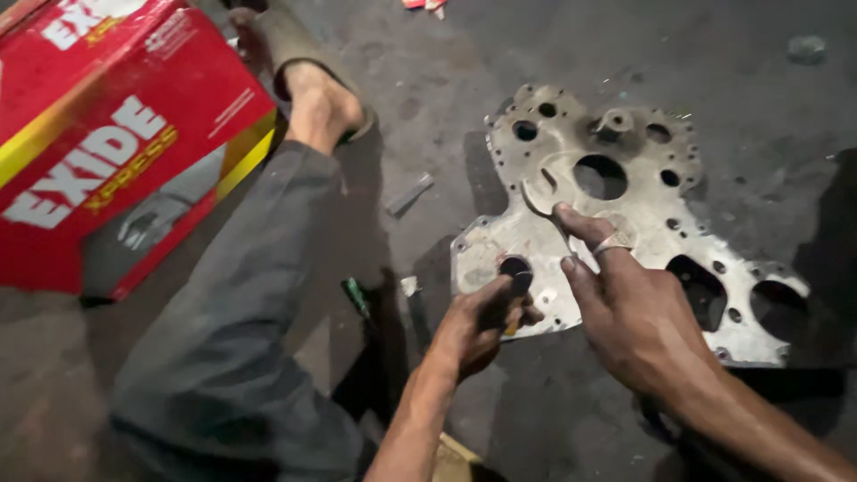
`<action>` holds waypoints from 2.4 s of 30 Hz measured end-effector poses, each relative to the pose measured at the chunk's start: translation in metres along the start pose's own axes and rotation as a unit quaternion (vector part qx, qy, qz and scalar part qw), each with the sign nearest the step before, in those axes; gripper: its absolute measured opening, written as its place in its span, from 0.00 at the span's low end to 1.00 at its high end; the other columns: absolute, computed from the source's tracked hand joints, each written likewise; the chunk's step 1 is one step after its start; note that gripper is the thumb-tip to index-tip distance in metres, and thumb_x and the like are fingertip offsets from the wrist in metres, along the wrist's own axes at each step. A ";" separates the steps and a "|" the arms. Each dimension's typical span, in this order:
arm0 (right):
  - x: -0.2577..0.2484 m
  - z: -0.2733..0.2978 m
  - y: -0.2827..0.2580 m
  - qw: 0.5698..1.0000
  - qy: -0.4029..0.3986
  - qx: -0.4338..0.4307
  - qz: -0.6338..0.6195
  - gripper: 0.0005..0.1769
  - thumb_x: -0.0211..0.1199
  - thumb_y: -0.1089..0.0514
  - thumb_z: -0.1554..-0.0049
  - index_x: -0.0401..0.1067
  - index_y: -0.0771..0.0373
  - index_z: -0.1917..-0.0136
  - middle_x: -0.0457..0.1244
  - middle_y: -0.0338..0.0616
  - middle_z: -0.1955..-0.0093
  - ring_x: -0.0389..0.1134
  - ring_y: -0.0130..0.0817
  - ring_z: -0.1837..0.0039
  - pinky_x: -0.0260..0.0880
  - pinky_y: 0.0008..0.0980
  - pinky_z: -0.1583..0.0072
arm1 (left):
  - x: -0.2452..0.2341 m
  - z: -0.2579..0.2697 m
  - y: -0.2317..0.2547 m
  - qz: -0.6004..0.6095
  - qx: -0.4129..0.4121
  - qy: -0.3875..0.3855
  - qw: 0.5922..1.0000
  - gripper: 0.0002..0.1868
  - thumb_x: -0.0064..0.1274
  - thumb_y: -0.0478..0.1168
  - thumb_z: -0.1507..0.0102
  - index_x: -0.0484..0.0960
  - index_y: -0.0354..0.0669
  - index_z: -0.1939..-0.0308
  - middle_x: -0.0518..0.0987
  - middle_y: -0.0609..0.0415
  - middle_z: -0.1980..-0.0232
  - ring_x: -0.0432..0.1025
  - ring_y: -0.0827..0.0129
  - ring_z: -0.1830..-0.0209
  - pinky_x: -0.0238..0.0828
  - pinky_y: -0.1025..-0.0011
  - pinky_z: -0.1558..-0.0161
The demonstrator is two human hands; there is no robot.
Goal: The person sits on the floor and cleans a large, irregularly shaped metal part using a small brush and a scraper. They scrub the surface and edges of the part, focusing on removing residue from the holes and flat areas.
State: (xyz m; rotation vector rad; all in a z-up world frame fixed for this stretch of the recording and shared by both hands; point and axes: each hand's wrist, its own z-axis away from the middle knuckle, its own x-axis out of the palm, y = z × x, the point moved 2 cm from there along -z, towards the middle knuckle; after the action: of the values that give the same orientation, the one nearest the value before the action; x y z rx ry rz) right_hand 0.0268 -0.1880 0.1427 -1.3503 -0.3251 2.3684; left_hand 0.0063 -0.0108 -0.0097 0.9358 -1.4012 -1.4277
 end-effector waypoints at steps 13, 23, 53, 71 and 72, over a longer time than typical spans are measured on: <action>-0.013 0.012 -0.004 0.994 0.071 -0.047 -0.063 0.21 0.57 0.52 0.36 0.68 0.47 0.29 0.66 0.54 0.68 0.68 0.44 0.65 0.67 0.43 0.60 | 0.006 -0.009 -0.013 -0.023 0.002 0.040 0.999 0.10 0.45 0.24 0.31 0.81 0.34 0.50 0.86 0.49 0.58 0.75 0.72 0.59 0.73 0.73 0.53; -0.002 0.008 0.007 0.989 0.009 0.088 -0.119 0.22 0.55 0.52 0.32 0.68 0.39 0.25 0.64 0.48 0.68 0.61 0.39 0.67 0.64 0.46 0.62 | 0.006 0.000 -0.002 -0.087 0.044 0.019 0.995 0.16 0.45 0.25 0.38 0.77 0.35 0.47 0.88 0.51 0.52 0.83 0.69 0.52 0.77 0.71 0.47; -0.009 0.002 0.011 0.999 -0.028 -0.014 -0.035 0.28 0.63 0.55 0.39 0.68 0.41 0.26 0.72 0.53 0.59 0.73 0.34 0.59 0.74 0.35 0.52 | 0.000 -0.009 0.007 -0.039 0.003 -0.011 0.999 0.10 0.44 0.23 0.38 0.69 0.31 0.53 0.86 0.47 0.58 0.84 0.69 0.48 0.76 0.72 0.55; 0.036 -0.002 0.377 0.932 0.175 0.011 -0.317 0.48 0.71 0.60 0.43 0.57 0.49 0.13 0.63 0.49 0.71 0.59 0.32 0.73 0.62 0.34 0.70 | 0.063 -0.085 0.020 0.072 -0.056 0.033 0.995 0.13 0.50 0.28 0.34 0.76 0.30 0.46 0.85 0.44 0.56 0.82 0.64 0.54 0.82 0.69 0.53; 0.042 -0.006 0.397 0.943 0.149 0.034 -0.295 0.49 0.71 0.60 0.43 0.56 0.49 0.13 0.63 0.49 0.72 0.58 0.32 0.74 0.62 0.34 0.71 | 0.075 -0.096 0.027 0.076 -0.059 0.017 0.995 0.14 0.49 0.28 0.34 0.75 0.32 0.44 0.85 0.46 0.55 0.82 0.64 0.53 0.82 0.69 0.53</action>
State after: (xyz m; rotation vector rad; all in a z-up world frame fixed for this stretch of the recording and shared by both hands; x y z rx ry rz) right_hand -0.0752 -0.5248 -0.0464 -1.3237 -0.4746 1.6457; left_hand 0.0763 -0.1106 0.0153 0.7579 -1.3186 -1.3600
